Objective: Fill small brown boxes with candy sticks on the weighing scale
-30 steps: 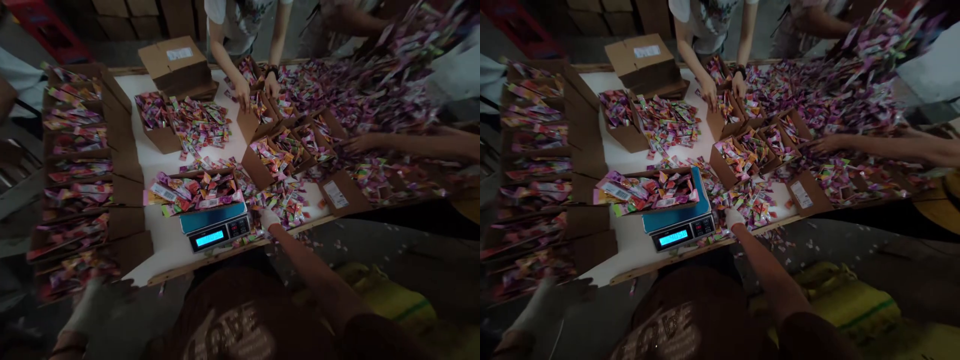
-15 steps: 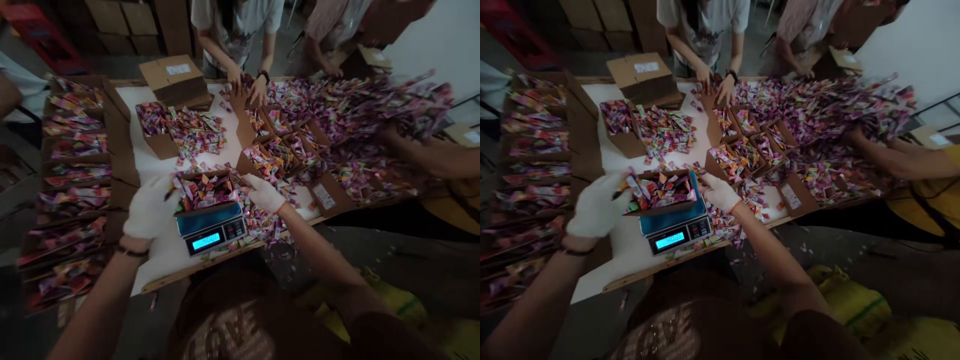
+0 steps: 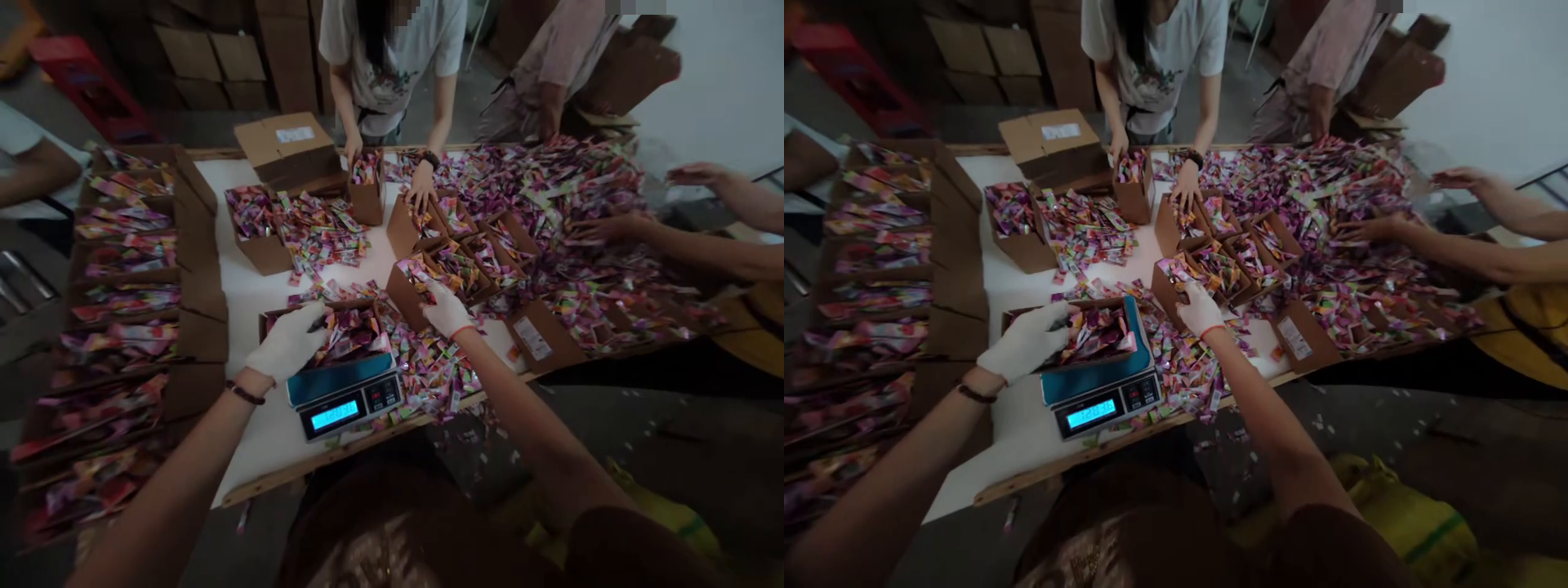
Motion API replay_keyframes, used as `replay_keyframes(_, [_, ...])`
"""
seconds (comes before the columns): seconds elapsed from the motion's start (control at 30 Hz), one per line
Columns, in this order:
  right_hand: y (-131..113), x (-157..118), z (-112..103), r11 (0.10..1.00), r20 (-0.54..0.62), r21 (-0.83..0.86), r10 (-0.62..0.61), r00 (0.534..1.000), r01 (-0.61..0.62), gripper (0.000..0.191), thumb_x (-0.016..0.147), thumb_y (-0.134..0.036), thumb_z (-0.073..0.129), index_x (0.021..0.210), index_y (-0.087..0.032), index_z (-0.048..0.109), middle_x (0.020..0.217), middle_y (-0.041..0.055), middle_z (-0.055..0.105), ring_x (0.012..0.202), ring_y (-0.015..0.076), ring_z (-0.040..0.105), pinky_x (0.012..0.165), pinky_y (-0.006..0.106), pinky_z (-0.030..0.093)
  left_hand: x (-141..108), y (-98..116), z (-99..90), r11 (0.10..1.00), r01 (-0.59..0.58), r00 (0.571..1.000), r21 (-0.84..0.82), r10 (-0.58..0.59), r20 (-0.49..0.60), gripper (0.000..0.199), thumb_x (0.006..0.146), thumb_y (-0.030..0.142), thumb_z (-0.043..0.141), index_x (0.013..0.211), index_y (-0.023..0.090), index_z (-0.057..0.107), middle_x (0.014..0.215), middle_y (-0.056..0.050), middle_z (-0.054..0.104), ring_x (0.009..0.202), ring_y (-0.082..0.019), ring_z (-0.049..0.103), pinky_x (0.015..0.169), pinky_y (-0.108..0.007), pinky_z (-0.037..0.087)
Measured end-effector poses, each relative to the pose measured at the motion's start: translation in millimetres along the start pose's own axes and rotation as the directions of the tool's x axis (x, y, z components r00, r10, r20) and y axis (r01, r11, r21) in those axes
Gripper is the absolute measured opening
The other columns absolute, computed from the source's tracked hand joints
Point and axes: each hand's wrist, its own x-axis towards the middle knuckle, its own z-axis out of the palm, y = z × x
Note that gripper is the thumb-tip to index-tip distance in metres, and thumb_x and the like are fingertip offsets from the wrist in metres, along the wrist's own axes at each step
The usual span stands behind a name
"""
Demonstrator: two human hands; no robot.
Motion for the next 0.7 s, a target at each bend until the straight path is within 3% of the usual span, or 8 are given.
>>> replay_keyframes(0.1, [-20,-20,3,0.976,-0.106,0.106,-0.182,0.978,0.193,0.037,0.100,-0.018,0.071,0.134,-0.019,0.086,0.140,0.0171,0.085,0.134,0.0336,0.078,0.127,0.054,0.063,-12,7,-13.9,0.998,-0.015,0.985,-0.064,0.003,-0.174,0.026,0.096,0.032,0.061,0.097,0.024,0.085,0.105,-0.012,0.092,0.101,-0.032,0.085,0.099,-0.046,0.070])
replay_keyframes(0.2, [-61,-44,4,0.869,-0.090,0.256,-0.415,0.905,0.424,0.032,0.105,-0.027,0.073,0.133,-0.020,0.086,0.128,0.0114,0.086,0.117,0.0281,0.081,0.115,0.047,0.068,-19,33,-30.1,0.980,-0.068,0.947,-0.188,0.005,-0.320,0.027,0.098,0.043,0.063,0.093,0.027,0.084,0.108,-0.011,0.091,0.100,-0.033,0.082,0.093,-0.050,0.070])
replay_keyframes(0.3, [-105,-65,-2,0.714,-0.028,0.455,-0.586,0.810,0.532,0.053,0.103,-0.026,0.077,0.155,-0.021,0.080,0.131,0.0080,0.087,0.109,0.0235,0.081,0.105,0.039,0.070,-27,67,-40.3,0.934,-0.131,0.955,-0.334,0.028,-0.295,0.033,0.098,0.056,0.069,0.101,0.028,0.086,0.100,-0.009,0.087,0.089,-0.029,0.076,0.084,-0.049,0.069])
replay_keyframes(0.37, [-118,-76,-18,0.727,0.045,0.454,-0.596,0.802,0.515,0.053,0.103,-0.021,0.074,0.156,-0.023,0.080,0.131,0.0064,0.088,0.111,0.0233,0.082,0.106,0.036,0.069,-36,80,-39.1,0.921,-0.181,0.957,-0.346,0.083,-0.279,0.039,0.102,0.058,0.065,0.114,0.029,0.087,0.100,-0.008,0.086,0.086,-0.028,0.075,0.083,-0.048,0.070])
replay_keyframes(0.43, [-110,-82,-43,0.820,0.187,0.304,-0.550,0.814,0.485,0.043,0.104,-0.018,0.071,0.143,-0.026,0.086,0.120,0.0045,0.091,0.110,0.0246,0.084,0.106,0.036,0.068,-45,77,-31.2,0.951,-0.222,0.952,-0.217,0.163,-0.260,0.041,0.105,0.057,0.064,0.124,0.029,0.087,0.105,-0.009,0.088,0.091,-0.029,0.079,0.087,-0.047,0.071])
replay_keyframes(0.53, [-73,-75,-76,0.935,0.416,-0.123,-0.257,0.872,0.334,0.031,0.101,-0.022,0.081,0.131,-0.025,0.090,0.109,0.0083,0.092,0.105,0.0312,0.088,0.099,0.039,0.068,-55,45,-9.8,0.962,-0.206,0.970,0.179,0.225,-0.096,0.042,0.096,0.048,0.083,0.131,0.025,0.089,0.131,-0.017,0.091,0.120,-0.038,0.086,0.105,-0.050,0.072])
replay_keyframes(0.6, [-51,-59,-78,0.927,0.406,-0.332,-0.026,0.914,0.174,0.040,0.102,-0.025,0.086,0.141,-0.020,0.087,0.119,0.0160,0.094,0.114,0.0380,0.090,0.099,0.043,0.068,-55,20,6.9,0.882,-0.179,0.983,0.435,0.174,0.052,0.052,0.094,0.035,0.087,0.146,0.024,0.088,0.159,-0.021,0.084,0.145,-0.045,0.081,0.119,-0.055,0.069])
replay_keyframes(0.7, [-38,-22,-49,0.924,0.293,-0.382,0.106,0.950,0.015,0.054,0.111,-0.030,0.083,0.162,-0.014,0.077,0.146,0.0234,0.090,0.134,0.0381,0.088,0.106,0.041,0.067,-46,-14,23.2,0.777,-0.173,0.981,0.606,0.081,0.177,0.058,0.111,0.019,0.061,0.165,0.025,0.081,0.177,-0.019,0.073,0.161,-0.042,0.073,0.122,-0.055,0.067])
